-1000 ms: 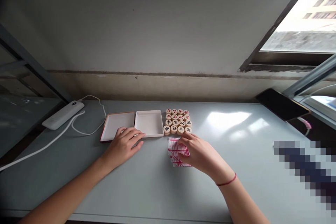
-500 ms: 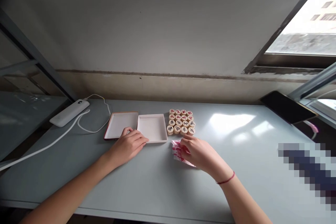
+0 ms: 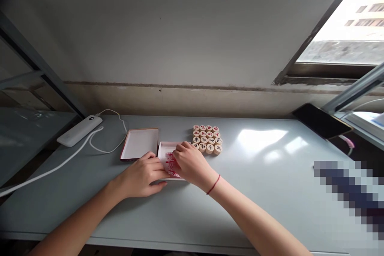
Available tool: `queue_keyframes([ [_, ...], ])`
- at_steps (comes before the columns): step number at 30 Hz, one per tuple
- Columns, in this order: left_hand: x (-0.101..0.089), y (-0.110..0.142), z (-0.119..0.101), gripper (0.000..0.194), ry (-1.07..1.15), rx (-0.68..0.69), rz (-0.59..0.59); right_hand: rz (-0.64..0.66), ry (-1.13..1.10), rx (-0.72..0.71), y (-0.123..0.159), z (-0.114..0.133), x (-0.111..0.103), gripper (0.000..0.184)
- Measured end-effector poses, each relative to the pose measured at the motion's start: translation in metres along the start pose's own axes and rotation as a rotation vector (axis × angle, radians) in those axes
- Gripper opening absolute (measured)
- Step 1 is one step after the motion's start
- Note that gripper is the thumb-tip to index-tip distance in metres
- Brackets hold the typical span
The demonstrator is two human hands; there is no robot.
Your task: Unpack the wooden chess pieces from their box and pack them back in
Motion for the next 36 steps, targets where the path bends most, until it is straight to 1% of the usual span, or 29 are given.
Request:
queue_keyframes([
  [3,-0.013,0.0,0.009,0.017,0.024,-0.054,-0.072,-0.008,0.033,-0.03,-0.007,0.004,0.013,0.013],
  [5,-0.022,-0.001,0.023,0.019,-0.011,-0.148,-0.13,-0.017,0.017,-0.038,-0.005,0.004,0.015,0.012],
  [7,-0.026,-0.003,0.042,0.021,-0.068,-0.258,-0.153,-0.002,-0.013,-0.039,-0.002,0.004,0.017,0.01],
  [11,-0.019,-0.009,0.074,0.022,-0.157,-0.404,-0.086,0.017,-0.077,-0.049,0.004,0.004,0.018,0.012],
  [14,-0.012,-0.011,0.087,0.023,-0.193,-0.463,-0.06,0.011,-0.095,-0.062,0.005,0.004,0.018,0.015],
  [18,-0.004,-0.011,0.086,0.025,-0.213,-0.452,-0.063,0.005,-0.075,-0.038,0.006,0.001,0.017,0.023],
  [22,0.0,-0.009,0.082,0.021,-0.209,-0.449,-0.062,-0.002,-0.04,-0.019,0.009,-0.001,0.016,0.024],
  [29,-0.002,-0.006,0.078,0.019,-0.189,-0.452,-0.088,0.005,-0.002,0.006,0.011,0.001,0.016,0.031],
  [36,-0.004,-0.001,0.079,0.021,-0.209,-0.492,-0.066,0.017,-0.037,-0.013,0.011,-0.002,0.018,0.028],
])
Point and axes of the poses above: each hand's wrist, its own y-axis away from the middle knuckle, its own x-axis out of the palm, z = x × y, the point moved 8 cm from there along -y, towards the middle knuckle, and after that the axes turned 7 degrees about x, right-handed, at the moved point
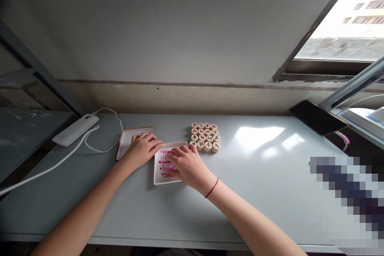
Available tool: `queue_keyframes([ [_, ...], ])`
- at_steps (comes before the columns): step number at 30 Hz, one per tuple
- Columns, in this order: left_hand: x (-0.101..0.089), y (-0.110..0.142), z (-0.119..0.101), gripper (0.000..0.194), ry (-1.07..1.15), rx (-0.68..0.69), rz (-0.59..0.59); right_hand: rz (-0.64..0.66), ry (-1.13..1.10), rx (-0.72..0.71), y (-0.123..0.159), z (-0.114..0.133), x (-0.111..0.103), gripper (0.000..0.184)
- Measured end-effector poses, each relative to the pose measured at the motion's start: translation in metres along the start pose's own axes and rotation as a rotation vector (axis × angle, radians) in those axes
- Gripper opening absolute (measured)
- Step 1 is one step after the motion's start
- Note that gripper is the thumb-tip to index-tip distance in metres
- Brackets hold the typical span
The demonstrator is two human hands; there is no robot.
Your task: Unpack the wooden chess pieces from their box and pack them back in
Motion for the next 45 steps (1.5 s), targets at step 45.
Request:
queue_keyframes([
  [45,0.001,-0.003,-0.017,0.022,0.042,0.11,-0.146,-0.075,0.177,0.558,-0.074,-0.095,-0.043,0.026],
])
Point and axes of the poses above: each hand's wrist, its own y-axis away from the middle knuckle, its own x-axis out of the palm, z = x × y, the point moved 8 cm from there along -y, towards the middle knuckle, and after that the axes turned 7 degrees about x, right-handed, at the moved point
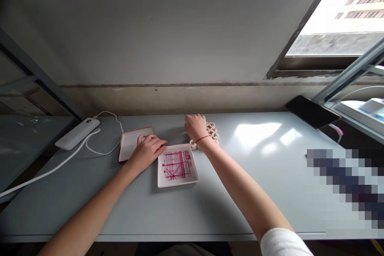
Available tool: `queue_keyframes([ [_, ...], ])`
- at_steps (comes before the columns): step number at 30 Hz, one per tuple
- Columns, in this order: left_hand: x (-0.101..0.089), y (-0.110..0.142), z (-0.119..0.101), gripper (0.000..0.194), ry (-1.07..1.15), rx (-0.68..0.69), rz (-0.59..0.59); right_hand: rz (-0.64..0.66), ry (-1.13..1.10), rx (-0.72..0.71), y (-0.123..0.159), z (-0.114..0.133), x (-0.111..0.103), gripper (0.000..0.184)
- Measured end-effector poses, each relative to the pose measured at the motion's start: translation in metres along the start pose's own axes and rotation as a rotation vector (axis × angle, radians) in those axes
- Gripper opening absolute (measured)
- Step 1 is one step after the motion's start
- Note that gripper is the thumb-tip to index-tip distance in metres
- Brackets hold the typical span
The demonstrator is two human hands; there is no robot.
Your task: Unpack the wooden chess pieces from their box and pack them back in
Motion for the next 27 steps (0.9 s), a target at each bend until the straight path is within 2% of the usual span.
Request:
queue_keyframes([
  [1,-0.004,-0.001,0.0,0.024,0.027,-0.017,-0.043,-0.026,-0.071,-0.022,0.008,0.004,-0.007,0.028],
  [3,-0.014,-0.001,-0.001,0.039,0.116,-0.048,-0.149,-0.072,-0.368,-0.098,0.028,0.013,-0.021,0.029],
  [5,-0.023,0.0,-0.005,0.048,0.23,-0.061,-0.237,-0.02,-0.657,-0.176,0.051,0.022,-0.026,0.024],
  [6,-0.026,0.0,-0.008,0.047,0.283,-0.057,-0.259,0.026,-0.776,-0.209,0.061,0.026,-0.025,0.023],
  [9,-0.027,-0.001,-0.017,0.03,0.401,-0.038,-0.226,0.15,-1.021,-0.248,0.081,0.032,-0.011,0.022],
  [12,-0.023,-0.002,-0.019,0.023,0.457,-0.055,-0.13,0.19,-1.142,-0.194,0.085,0.023,0.008,0.028],
  [16,-0.012,-0.002,-0.02,0.011,0.434,-0.025,0.026,0.141,-1.133,-0.164,0.083,0.008,0.016,0.025],
  [19,-0.005,-0.001,-0.023,0.006,0.283,0.038,0.117,0.087,-1.048,-0.199,0.086,0.008,0.011,0.017],
  [22,-0.005,0.002,-0.021,0.005,0.167,0.049,0.154,0.04,-0.949,-0.289,0.094,0.017,0.005,0.016],
  [27,-0.015,0.003,-0.011,0.007,0.143,0.019,0.179,0.005,-0.752,-0.414,0.107,0.039,0.008,0.029],
])
Point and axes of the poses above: each hand's wrist, its own y-axis away from the middle knuckle, its own x-axis out of the palm, z = x × y, the point moved 8 cm from there along -y, towards the middle knuckle, and after that the axes turned 7 degrees about x, right-handed, at the moved point
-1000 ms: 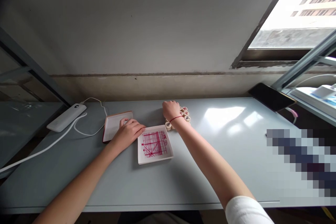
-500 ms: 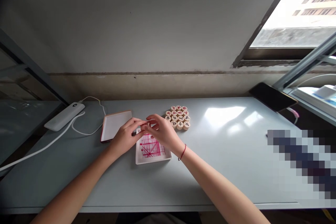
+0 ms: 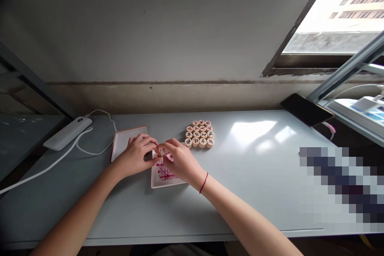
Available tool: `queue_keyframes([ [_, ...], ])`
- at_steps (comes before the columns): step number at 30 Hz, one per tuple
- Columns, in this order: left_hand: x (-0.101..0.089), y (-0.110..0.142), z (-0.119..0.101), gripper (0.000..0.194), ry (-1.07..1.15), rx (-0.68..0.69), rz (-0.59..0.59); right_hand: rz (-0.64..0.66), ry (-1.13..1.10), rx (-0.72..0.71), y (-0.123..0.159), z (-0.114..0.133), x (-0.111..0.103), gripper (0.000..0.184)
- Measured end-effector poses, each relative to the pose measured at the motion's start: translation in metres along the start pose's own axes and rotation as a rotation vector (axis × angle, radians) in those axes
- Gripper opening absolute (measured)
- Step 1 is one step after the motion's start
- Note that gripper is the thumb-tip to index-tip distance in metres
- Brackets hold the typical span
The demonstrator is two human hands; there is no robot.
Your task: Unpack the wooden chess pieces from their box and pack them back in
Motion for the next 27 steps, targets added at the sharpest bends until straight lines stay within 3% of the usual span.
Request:
queue_keyframes([
  [5,-0.002,0.003,0.008,0.029,-0.034,-0.052,-0.001,0.022,0.185,-0.049,0.0,0.003,0.016,0.015],
  [10,0.003,0.004,0.007,0.027,-0.05,-0.058,0.001,0.049,0.377,-0.017,-0.003,-0.002,0.024,0.011],
  [16,0.004,0.003,0.008,0.025,-0.025,-0.073,0.018,0.08,0.392,0.032,-0.005,0.002,0.028,0.006],
  [21,0.006,0.001,0.007,0.024,-0.041,-0.088,-0.023,0.046,0.23,0.084,-0.01,-0.006,-0.006,0.011],
  [24,0.009,0.0,0.006,0.027,-0.071,-0.116,-0.043,-0.094,0.312,0.196,-0.029,-0.033,-0.044,0.013],
  [27,0.012,0.0,0.004,0.015,-0.094,-0.131,-0.051,-0.176,0.451,0.357,-0.053,-0.067,-0.07,0.025],
])
Point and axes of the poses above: each hand's wrist, its own y-axis away from the middle knuckle, its own x-axis out of the palm, z = x × y, the point moved 8 cm from there along -y, towards the middle knuckle, and after that the axes turned 7 degrees about x, right-handed, at the moved point
